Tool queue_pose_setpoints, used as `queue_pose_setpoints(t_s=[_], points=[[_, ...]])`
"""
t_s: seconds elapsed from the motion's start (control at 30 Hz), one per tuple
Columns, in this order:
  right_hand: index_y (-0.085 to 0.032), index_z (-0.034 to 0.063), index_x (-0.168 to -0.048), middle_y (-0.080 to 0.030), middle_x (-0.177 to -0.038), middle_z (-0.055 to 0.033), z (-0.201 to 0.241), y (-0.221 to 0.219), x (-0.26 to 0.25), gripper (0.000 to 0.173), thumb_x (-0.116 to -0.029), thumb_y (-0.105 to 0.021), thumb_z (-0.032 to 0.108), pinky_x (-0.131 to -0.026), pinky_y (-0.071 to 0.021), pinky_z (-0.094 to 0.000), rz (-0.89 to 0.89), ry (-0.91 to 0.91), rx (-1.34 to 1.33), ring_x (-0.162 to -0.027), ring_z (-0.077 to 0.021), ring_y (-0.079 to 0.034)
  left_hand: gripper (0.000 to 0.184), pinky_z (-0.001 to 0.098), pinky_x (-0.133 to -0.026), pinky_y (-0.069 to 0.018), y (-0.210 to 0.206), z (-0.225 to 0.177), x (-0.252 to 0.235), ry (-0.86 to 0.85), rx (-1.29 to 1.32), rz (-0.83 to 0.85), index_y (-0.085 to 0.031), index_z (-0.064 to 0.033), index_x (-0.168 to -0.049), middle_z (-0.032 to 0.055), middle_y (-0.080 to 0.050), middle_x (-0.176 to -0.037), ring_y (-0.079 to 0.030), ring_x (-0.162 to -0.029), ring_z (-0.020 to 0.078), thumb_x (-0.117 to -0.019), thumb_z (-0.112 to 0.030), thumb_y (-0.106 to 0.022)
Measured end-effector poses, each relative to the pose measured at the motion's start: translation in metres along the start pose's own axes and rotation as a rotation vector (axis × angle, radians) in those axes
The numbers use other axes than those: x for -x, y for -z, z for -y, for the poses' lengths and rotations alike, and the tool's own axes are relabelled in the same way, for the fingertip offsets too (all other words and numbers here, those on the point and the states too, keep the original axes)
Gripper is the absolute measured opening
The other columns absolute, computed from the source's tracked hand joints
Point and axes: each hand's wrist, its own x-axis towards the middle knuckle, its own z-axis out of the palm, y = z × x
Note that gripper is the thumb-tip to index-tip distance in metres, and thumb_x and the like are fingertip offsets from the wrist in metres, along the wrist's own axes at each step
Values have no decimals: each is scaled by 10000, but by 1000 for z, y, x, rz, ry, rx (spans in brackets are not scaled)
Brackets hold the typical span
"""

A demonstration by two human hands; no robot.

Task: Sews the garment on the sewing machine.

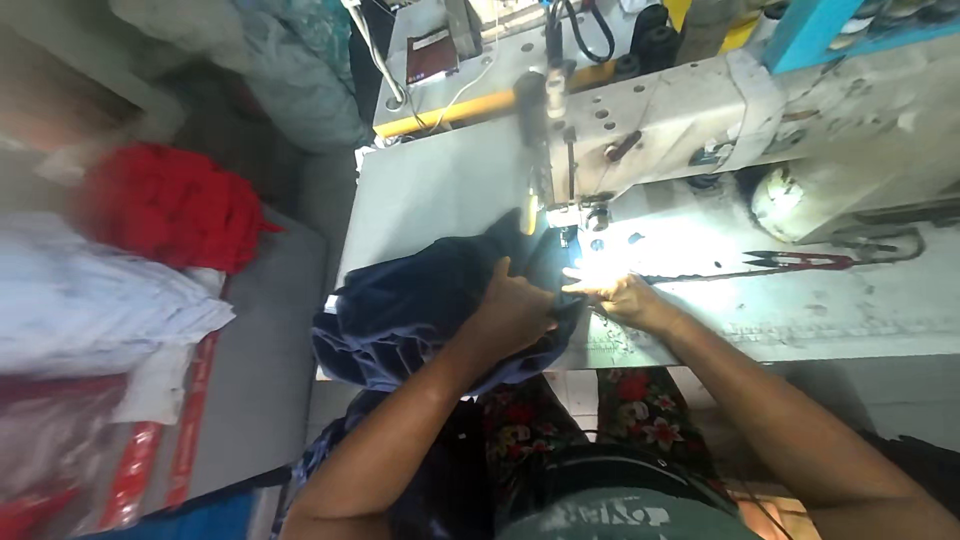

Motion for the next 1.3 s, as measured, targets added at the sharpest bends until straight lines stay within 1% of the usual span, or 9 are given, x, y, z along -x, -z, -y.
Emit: queue_pose_setpoints(t_s=[0.17, 0.37, 0.47, 0.6, 0.73, 0.93, 1.0, 1.1, 1.3], points=[[-725, 99, -1290, -680, -1348, -142, 9, 16, -8, 412, -940, -574, -56, -1138, -410, -535, 68, -48, -109, -1331, -383, -581, 103, 615, -948, -443, 0, -14, 22, -138, -69, -416, -788, -114, -932, 73, -707, -820, -680, -749, 263, -896, -209, -771], [-733, -1, -1193, -728, -1179, -192, 24, 8, -13, 251, -973, -639, 75, -980, -533, -521, -165, -116, -53, -1107, -356, -700, 295, 668, -938, -404, 34, 16, 18, 214, -145, -44, -746, 5, -1022, 223, -719, -969, -682, -959, 428, -1039, -249, -597], [-710, -39, -1040, -709, -881, -210, 63, 1, -8, 248, -995, -658, 200, -709, -575, -551, -109, -174, 30, -797, -380, -717, 266, 661, -923, -402, 48, 29, 24, 237, -79, 7, -740, -26, -1108, 211, -713, -1057, -666, -1032, 417, -1026, -254, -630], [-715, -42, -1029, -715, -951, -218, 114, -7, -28, 237, -988, -653, 184, -824, -541, -550, 243, -241, -18, -939, -375, -702, 225, 559, -733, -490, 45, 7, 30, -77, 100, -274, -712, -24, -893, 135, -669, -711, -674, -699, 316, -978, -229, -675], [-697, -79, -1179, -700, -1167, -263, 128, -45, -27, 307, -977, -667, 149, -1031, -475, -466, 248, -131, -312, -1142, -344, -657, 142, 561, -979, -426, 30, -18, 25, -201, 109, -255, -724, -45, -938, 105, -693, -759, -677, -776, 286, -961, -179, -685], [-746, -21, -1067, -728, -1150, -212, 99, -41, 20, 202, -992, -587, 79, -974, -530, -559, 135, 107, -74, -1161, -391, -670, 42, 567, -858, -490, -2, 5, 49, -198, -12, -426, -746, -104, -864, 66, -674, -772, -678, -753, 264, -867, -68, -724], [-763, -11, -983, -754, -995, -184, 80, -15, 27, 162, -971, -619, 63, -832, -597, -518, -36, 36, 13, -960, -355, -739, 34, 563, -866, -493, -8, 6, 54, -229, 25, -450, -741, -106, -847, 58, -667, -764, -677, -754, 253, -873, -94, -722], [-718, 2, -1161, -716, -1134, -203, 61, 21, 5, 210, -971, -647, 57, -851, -590, -512, -172, -38, 133, -1006, -377, -718, 43, 544, -934, -494, -12, -16, 46, -368, 78, -492, -739, -111, -833, 60, -672, -786, -682, -793, 243, -873, -100, -728], [-763, 5, -1036, -756, -1019, -194, 34, 25, -9, 167, -909, -661, -35, -832, -581, -555, 13, 79, 112, -967, -385, -737, 138, 471, -971, -509, -13, -36, 28, -527, 93, -446, -707, -106, -798, 45, -643, -736, -673, -739, 196, -916, -47, -669]])
